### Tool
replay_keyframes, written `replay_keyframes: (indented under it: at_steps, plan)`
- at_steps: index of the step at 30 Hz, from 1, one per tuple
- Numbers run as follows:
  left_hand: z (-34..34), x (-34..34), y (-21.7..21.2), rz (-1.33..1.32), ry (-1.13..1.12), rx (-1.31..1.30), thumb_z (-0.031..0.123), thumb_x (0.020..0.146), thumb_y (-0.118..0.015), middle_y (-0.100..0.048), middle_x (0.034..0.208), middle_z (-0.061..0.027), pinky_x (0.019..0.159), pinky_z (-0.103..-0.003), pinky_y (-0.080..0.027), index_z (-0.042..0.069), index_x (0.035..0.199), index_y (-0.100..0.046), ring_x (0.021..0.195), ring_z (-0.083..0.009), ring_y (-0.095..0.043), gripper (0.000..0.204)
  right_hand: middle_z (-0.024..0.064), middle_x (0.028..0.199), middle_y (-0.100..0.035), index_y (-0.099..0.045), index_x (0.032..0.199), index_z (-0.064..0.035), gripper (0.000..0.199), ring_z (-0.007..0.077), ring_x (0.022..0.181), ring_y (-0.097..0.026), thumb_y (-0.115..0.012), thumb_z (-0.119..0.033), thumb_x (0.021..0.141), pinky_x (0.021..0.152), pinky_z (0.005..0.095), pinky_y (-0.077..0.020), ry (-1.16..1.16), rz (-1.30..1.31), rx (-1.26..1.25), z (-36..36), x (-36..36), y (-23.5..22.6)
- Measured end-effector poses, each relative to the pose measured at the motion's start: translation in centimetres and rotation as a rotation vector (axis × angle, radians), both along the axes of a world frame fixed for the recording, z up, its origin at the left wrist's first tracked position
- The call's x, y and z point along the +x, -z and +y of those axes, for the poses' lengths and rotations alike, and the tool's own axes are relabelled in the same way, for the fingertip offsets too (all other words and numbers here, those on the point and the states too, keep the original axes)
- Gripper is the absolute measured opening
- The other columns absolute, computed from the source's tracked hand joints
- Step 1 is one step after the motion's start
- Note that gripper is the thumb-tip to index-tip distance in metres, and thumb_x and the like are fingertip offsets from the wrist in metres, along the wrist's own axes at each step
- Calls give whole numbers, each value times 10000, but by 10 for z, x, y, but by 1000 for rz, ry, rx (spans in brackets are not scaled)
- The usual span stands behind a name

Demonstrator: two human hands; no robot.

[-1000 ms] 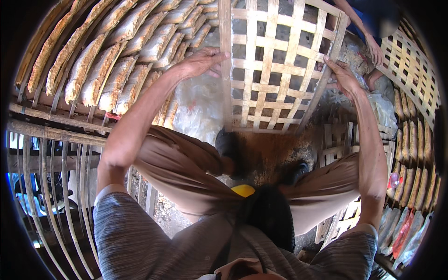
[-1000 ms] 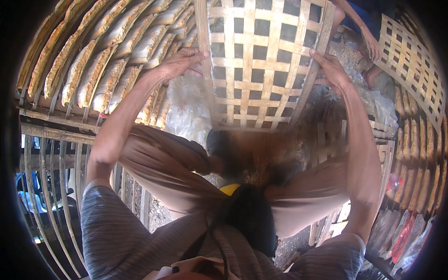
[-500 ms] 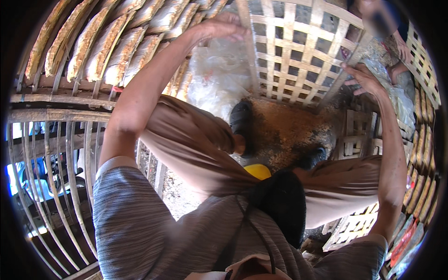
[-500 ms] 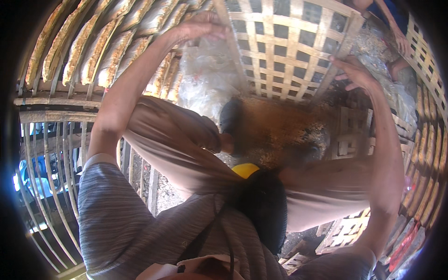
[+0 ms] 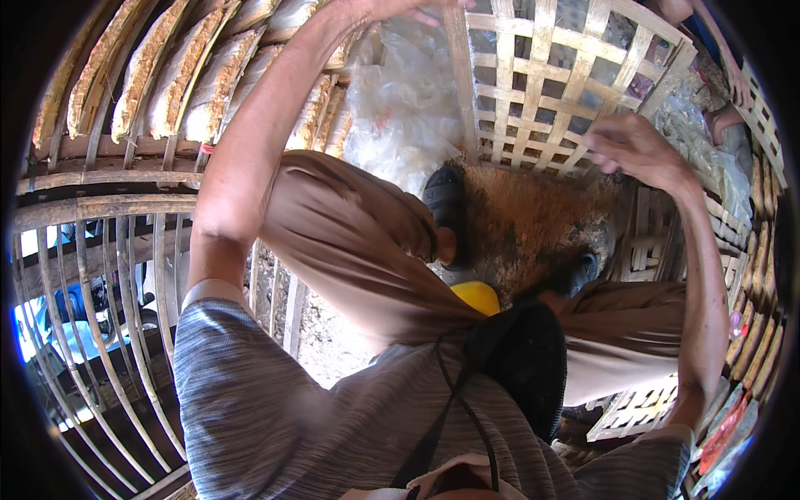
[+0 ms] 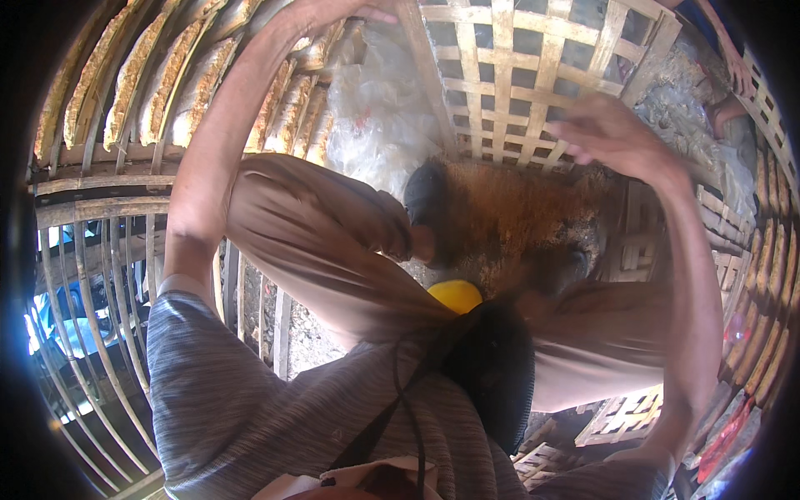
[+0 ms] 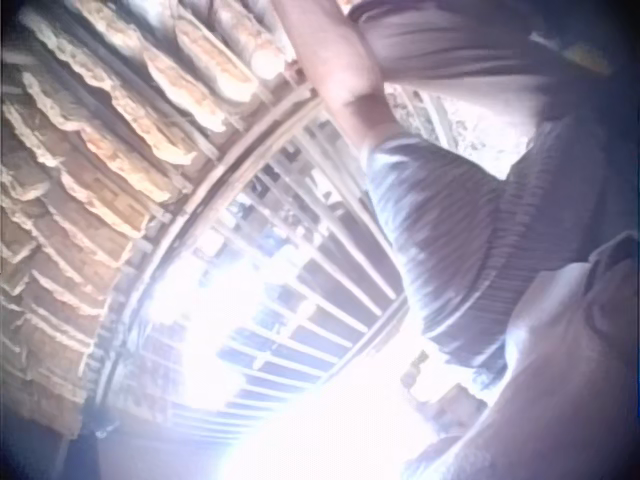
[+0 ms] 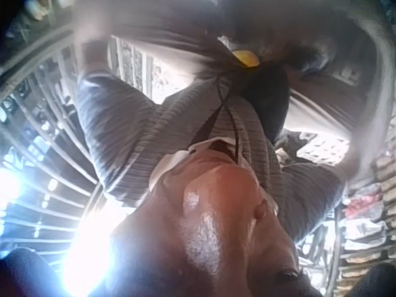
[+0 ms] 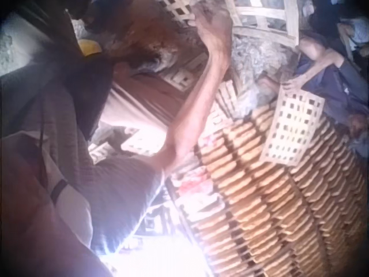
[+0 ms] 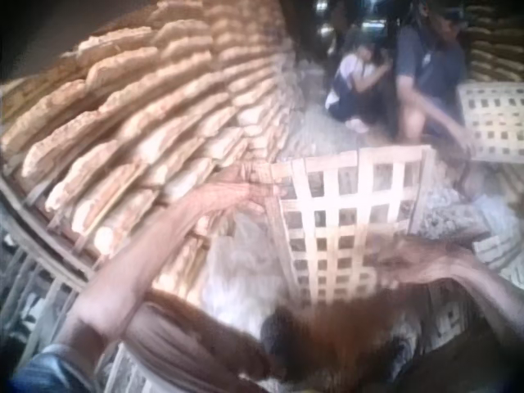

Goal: The person assembles a wooden lattice tray by hand, aligning and pressing the frame pieces together. They repeatedly lift and inspect the tray, then place it on the floor and continue adjusting the joints.

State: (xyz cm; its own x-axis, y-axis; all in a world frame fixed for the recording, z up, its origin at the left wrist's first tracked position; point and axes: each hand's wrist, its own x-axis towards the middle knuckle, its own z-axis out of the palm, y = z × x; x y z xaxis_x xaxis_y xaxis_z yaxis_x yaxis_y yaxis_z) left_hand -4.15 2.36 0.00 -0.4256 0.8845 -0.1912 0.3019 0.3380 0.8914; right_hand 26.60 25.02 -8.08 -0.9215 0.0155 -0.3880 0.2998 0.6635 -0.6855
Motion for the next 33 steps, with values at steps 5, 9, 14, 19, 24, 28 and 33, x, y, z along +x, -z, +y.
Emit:
replay_keyframes:
  at_steps: [5, 9, 14, 19, 24, 28, 33]
  plan:
    - [-1, -11, 5, 84, 102, 80, 131, 952, -753, -759, 1112, -72, 802, -300, -633, 76, 1216, -689, 1016, -167, -724, 277, 198, 987, -765, -667, 1291, 12, 407, 197, 713, -727, -638, -301, 1032, 636, 362, -604, -7, 658, 359, -85, -77, 23]
    - [6, 18, -14, 402, 63, 63, 326, 980, -732, -754, 964, -52, 698, -274, -604, 67, 1061, -729, 889, -150, -718, 271, 154, 813, -766, -624, 1351, 15, 428, 214, 599, -723, -648, -265, 1028, 600, 347, -594, 249, 419, 299, -115, -126, 26]
    - [4, 24, -21, 399, 5, -21, 494, 1002, -665, -621, 592, -17, 551, -286, -510, 99, 759, -726, 542, -104, -578, 467, 139, 893, -778, -605, 1384, 5, 422, 157, 664, -746, -628, -251, 1050, 578, 292, -595, 466, 685, -116, -141, -143, 52]
    - [7, 7, 6, 373, 57, 214, 483, 998, -679, -572, 527, -17, 562, -333, -511, 103, 641, -680, 482, -104, -526, 522, 126, 970, -777, -676, 1300, -6, 344, 150, 725, -755, -634, -238, 1050, 592, 267, -598, 631, 712, -610, -150, -148, 66]
    - [12, 8, 12, 377, 83, 235, 476, 1018, -645, -581, 543, -20, 642, -375, -538, 109, 625, -629, 484, -127, -529, 539, 102, 905, -780, -714, 1256, -28, 289, 143, 724, -757, -637, -213, 1048, 581, 262, -587, 728, 816, -495, -159, -146, 66]
    - [2, 31, -10, 483, -48, -2, 483, 1035, -611, -583, 566, -13, 687, -395, -551, 120, 630, -617, 498, -131, -520, 543, 78, 762, -756, -758, 1111, -30, 233, 140, 619, -713, -702, -225, 997, 541, 281, -559, 659, 1074, -8, -156, -147, 79]
    - [1, 13, 13, 335, 20, 199, 493, 1036, -606, -574, 569, -5, 676, -382, -544, 119, 642, -632, 514, -111, -514, 544, 64, 661, -714, -768, 971, -84, 174, 144, 480, -614, -775, -251, 919, 488, 324, -516, 390, 866, 511, -146, -132, 73]
